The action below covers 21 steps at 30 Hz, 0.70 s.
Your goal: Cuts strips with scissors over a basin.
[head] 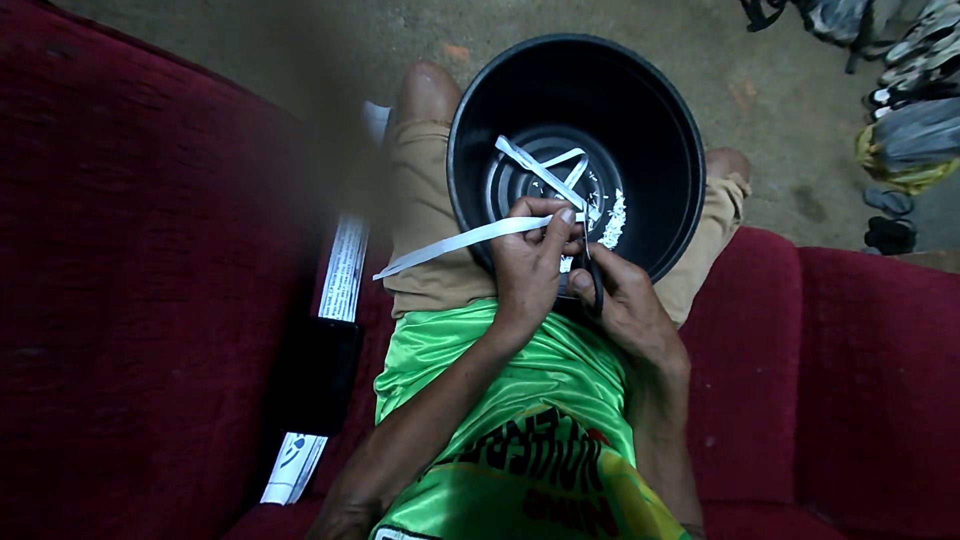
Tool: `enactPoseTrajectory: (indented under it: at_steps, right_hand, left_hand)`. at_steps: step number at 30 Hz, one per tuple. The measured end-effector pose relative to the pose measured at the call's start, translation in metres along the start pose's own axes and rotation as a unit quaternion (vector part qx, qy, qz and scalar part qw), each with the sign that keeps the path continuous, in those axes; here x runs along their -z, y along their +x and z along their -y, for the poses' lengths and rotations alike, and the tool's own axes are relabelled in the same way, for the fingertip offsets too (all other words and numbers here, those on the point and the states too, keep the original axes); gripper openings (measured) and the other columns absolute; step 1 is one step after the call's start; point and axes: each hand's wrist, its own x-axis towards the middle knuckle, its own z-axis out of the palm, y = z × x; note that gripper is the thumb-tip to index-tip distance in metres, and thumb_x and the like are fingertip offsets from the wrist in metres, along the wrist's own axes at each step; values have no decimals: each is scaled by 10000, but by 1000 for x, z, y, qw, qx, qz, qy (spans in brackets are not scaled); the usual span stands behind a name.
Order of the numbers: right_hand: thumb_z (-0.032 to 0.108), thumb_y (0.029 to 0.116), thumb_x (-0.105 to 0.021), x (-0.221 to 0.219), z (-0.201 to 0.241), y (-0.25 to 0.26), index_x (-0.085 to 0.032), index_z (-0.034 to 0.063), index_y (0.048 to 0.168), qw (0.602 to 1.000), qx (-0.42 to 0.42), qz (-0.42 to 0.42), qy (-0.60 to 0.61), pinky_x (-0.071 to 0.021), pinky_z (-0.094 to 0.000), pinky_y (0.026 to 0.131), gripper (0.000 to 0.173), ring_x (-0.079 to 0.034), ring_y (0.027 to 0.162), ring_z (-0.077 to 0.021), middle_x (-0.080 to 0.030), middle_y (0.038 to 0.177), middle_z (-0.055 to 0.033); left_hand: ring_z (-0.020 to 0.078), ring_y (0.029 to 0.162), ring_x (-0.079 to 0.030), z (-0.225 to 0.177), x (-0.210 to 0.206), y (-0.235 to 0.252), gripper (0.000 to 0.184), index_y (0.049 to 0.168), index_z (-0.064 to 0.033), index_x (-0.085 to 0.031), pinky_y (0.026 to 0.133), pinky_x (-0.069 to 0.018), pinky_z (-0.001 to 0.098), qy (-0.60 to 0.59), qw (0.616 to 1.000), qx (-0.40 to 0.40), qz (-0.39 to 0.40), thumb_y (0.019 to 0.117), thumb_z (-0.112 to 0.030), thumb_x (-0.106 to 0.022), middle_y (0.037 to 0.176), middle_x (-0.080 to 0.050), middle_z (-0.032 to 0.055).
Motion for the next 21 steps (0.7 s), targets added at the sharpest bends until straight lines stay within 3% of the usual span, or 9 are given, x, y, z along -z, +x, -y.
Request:
enactPoseTrajectory:
  at_steps: [3,10,15,21]
  right_hand:
    - [419,1035,-553,0,-1,0,-638,113,1246,1000,0,2,4,-441,-228,478,381,-487,533,-52,-549,703,42]
    - [328,1044,-564,-1,-3,-2,-649,108,1259,1000,9,-7,22,-448,-236,479,319,-492,538,-67,-561,720,23]
    - [483,1019,-559,1,-2,-5,-634,131,1298,1000,-9,20,14,-484,-240,516,455,-532,579,-50,-586,749,44]
    - [498,1017,-560,0,0,-1,-640,127,1262,1000,-5,11,-6,-460,-235,500,451,-508,558,-44,-568,725,50]
  left_hand:
    - [170,762,-726,4,-2,5,64,1067,27,-601,725,-640,313,-23,1000,-14,-14,1004,19,-594,904,-707,110]
    - [139,784,-725,-1,0,-2,87,1120,-32,-598,730,-627,281,0,1000,-4,5,1035,-51,-587,937,-707,80]
    - [143,792,-727,-1,1,-2,99,1130,-30,-599,734,-629,287,6,1000,-4,1,1035,-57,-588,949,-708,80]
    - [119,746,-690,-1,-1,-3,93,1117,-26,-608,690,-603,251,-2,1000,-1,6,1028,-49,-597,909,-684,72]
